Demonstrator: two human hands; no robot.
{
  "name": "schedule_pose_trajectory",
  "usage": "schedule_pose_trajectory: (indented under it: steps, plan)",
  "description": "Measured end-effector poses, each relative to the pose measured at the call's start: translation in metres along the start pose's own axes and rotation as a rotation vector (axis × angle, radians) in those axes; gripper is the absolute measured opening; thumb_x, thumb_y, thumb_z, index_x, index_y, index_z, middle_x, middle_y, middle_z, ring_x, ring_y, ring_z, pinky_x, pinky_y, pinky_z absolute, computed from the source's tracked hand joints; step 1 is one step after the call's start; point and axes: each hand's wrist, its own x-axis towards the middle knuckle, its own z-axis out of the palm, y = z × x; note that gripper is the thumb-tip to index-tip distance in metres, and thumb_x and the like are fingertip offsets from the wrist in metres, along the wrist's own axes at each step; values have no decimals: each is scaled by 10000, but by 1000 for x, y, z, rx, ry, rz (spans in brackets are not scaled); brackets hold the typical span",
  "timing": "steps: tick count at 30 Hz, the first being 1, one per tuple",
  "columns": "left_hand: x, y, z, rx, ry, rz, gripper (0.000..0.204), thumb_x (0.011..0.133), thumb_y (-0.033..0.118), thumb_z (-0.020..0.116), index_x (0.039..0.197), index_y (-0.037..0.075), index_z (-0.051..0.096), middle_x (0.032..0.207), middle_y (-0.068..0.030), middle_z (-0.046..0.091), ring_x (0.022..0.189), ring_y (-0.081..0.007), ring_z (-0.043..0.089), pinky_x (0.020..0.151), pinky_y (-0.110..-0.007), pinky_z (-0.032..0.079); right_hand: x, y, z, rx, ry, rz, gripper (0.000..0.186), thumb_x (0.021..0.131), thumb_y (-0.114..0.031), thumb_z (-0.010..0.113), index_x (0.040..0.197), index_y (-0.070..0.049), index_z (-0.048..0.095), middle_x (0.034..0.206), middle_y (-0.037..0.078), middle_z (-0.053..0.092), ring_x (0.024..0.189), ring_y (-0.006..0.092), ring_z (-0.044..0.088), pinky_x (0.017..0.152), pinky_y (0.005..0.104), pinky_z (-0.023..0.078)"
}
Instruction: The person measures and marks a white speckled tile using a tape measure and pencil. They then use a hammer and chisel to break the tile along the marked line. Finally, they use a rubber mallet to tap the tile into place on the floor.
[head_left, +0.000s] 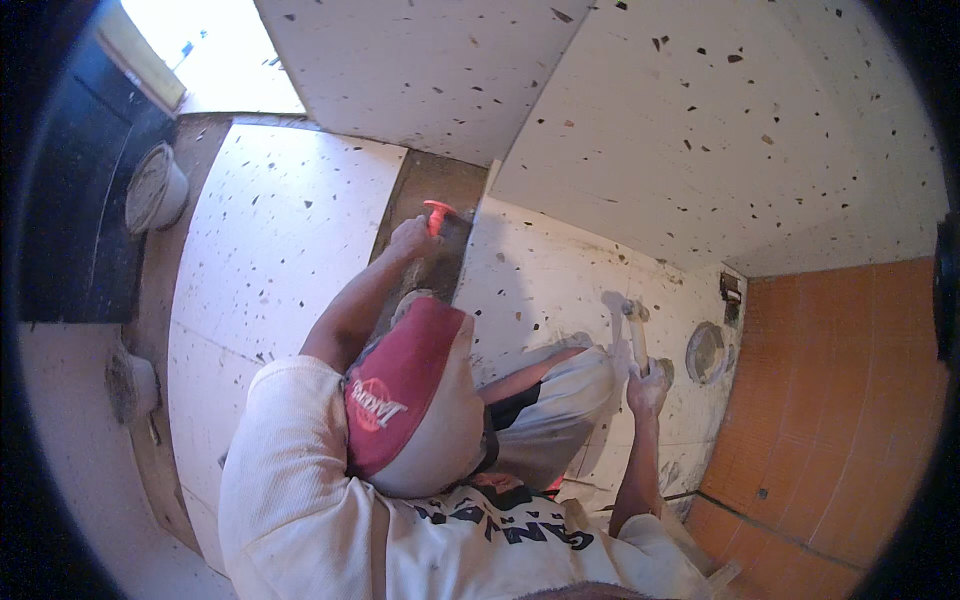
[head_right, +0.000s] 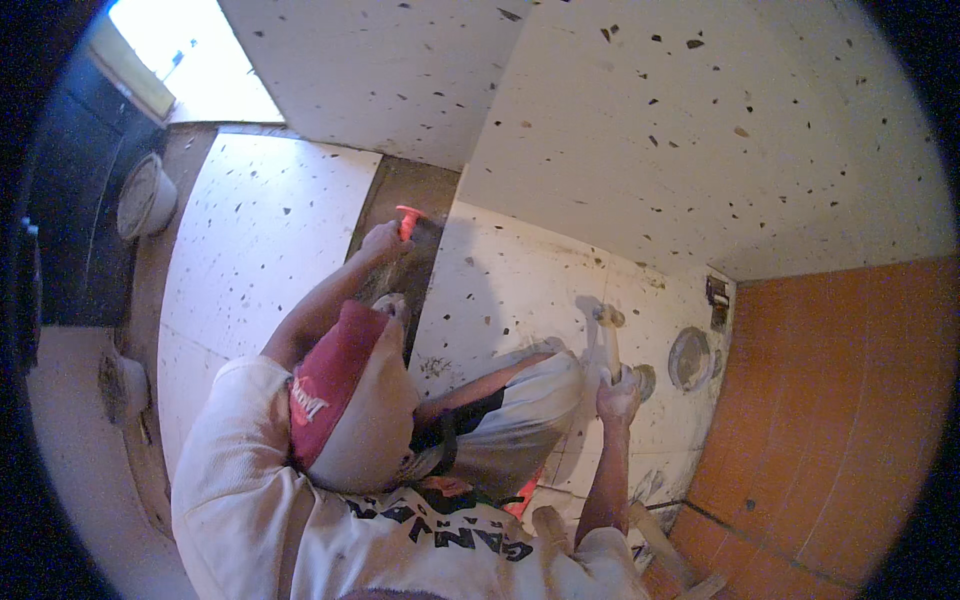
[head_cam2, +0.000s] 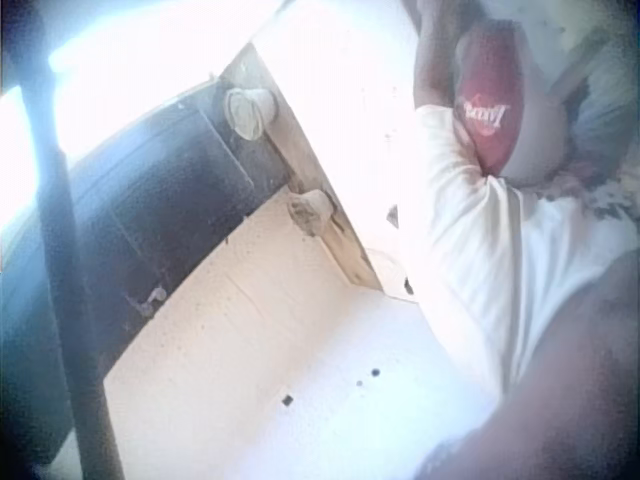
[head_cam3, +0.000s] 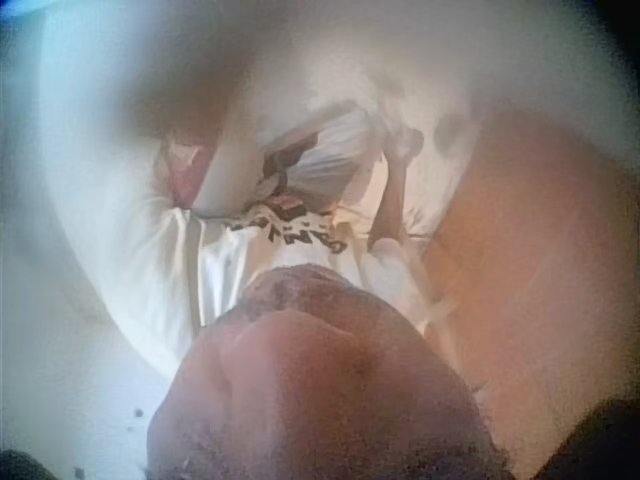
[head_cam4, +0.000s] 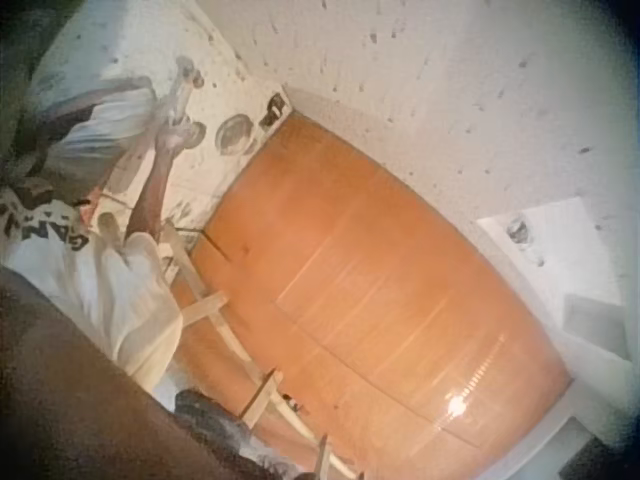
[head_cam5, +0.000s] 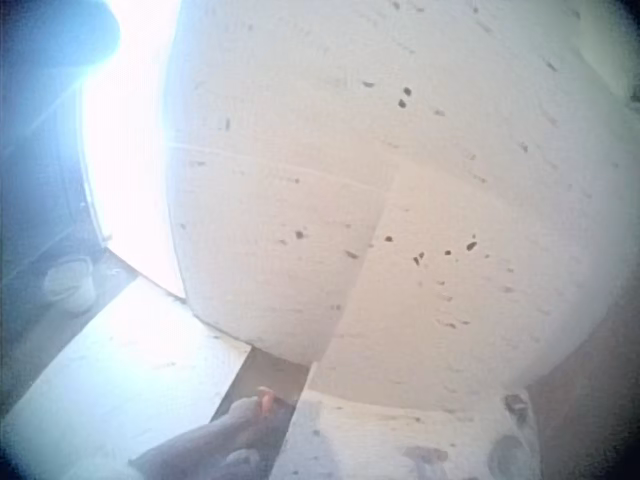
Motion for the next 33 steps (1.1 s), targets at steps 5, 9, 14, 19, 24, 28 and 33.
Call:
schedule_pose_trajectory:
  steps: [5,9,14,19,24,28,33]
  plan:
    - [-24,-13,-5,-14,2,-84,548,770,453,681,1108,32,585,1048,-207,665,997,-377,641,832,-476,508,-17,1,8,-15,87,59,389,858,-361,639,1037,-16,618,919,214,663,893,401,640,778,490,491]
    - [-53,-7,-20,-106,-23,-72,477,770,460,692,966,27,659,982,-218,678,977,-364,651,806,-476,516,-26,24,27,20,55,126,385,856,-377,636,978,-11,629,899,221,668,879,404,643,755,489,495]
    - [-127,-28,-8,-235,-35,-59,469,769,461,704,945,28,673,959,-207,684,949,-368,653,776,-468,513,-40,12,30,15,32,86,444,855,-442,622,999,-22,628,908,225,662,888,397,647,751,490,499]
    - [-210,-62,20,-356,113,-78,407,757,403,716,936,39,680,931,-205,685,925,-359,653,784,-454,507,-42,27,54,-73,58,20,469,863,-443,609,1078,-26,597,1066,214,625,943,396,622,785,491,496]
    - [-289,-86,36,-451,178,-244,362,781,338,685,969,29,663,975,-205,674,966,-348,639,830,-437,498,-20,63,82,-223,33,-92,433,874,-424,597,1118,-69,552,1087,195,612,953,372,624,764,481,515]
    - [-324,-102,52,-501,283,-304,335,787,326,679,955,36,667,962,-195,678,952,-342,642,835,-429,499,-19,74,97,-92,74,-171,427,851,-418,619,1113,-89,544,1003,172,643,869,372,645,730,483,519]
    - [-345,-102,43,-554,319,-406,295,793,310,676,921,44,669,930,-181,683,925,-338,649,826,-422,501,-13,71,111,94,126,-110,448,821,-421,645,1104,-89,546,974,160,672,831,377,660,703,477,512]
